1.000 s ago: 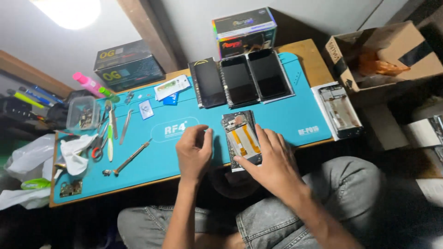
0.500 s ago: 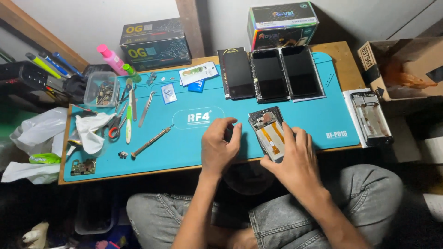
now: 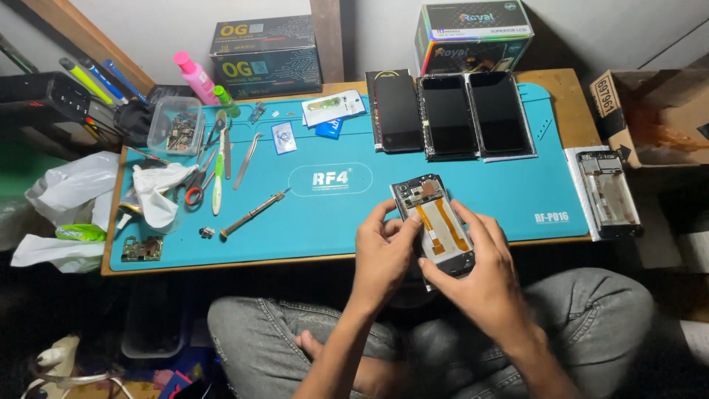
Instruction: Disassembling and reassembling a mobile phone to inspect or replace internal components such as the battery and screen.
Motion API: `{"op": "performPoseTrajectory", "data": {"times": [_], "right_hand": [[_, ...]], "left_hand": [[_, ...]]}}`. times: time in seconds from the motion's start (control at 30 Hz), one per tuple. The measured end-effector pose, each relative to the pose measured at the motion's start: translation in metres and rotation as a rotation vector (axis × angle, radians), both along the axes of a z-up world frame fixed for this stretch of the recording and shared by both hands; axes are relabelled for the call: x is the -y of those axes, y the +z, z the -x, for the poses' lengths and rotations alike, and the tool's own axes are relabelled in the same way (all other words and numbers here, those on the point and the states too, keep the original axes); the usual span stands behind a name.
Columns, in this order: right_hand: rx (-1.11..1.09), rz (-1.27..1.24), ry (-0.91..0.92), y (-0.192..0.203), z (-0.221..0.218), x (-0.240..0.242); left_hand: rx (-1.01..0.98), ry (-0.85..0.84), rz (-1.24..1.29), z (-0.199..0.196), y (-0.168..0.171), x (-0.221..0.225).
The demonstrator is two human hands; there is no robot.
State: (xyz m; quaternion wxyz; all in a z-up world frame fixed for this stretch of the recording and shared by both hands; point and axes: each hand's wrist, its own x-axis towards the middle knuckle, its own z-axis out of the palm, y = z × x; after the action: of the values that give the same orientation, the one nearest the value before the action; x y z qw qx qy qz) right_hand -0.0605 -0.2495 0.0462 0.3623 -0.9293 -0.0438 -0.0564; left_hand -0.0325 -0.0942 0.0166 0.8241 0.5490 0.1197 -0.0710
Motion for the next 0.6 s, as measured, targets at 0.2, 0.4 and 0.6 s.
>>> {"op": "performPoseTrajectory", "data": {"times": [0.2,0.4,0.6], "right_hand": [[-0.503,-0.866,-0.183,0.041,-0.006,-0.020],[-0.758,-1.258,-0.419,-0.033,-0.013,0.025],[-0.862,-1.403,-0.459,-0.025,-0.008,0.038]], "left_hand": [[-0.082,-0.054,-0.056,0.009,-0.006,-0.014],[-0.152,-0.018,-0.085,0.013,-0.021,-0.034],[-0.172,0.014,-0.022,0.016,0.004,-0.046]]}}
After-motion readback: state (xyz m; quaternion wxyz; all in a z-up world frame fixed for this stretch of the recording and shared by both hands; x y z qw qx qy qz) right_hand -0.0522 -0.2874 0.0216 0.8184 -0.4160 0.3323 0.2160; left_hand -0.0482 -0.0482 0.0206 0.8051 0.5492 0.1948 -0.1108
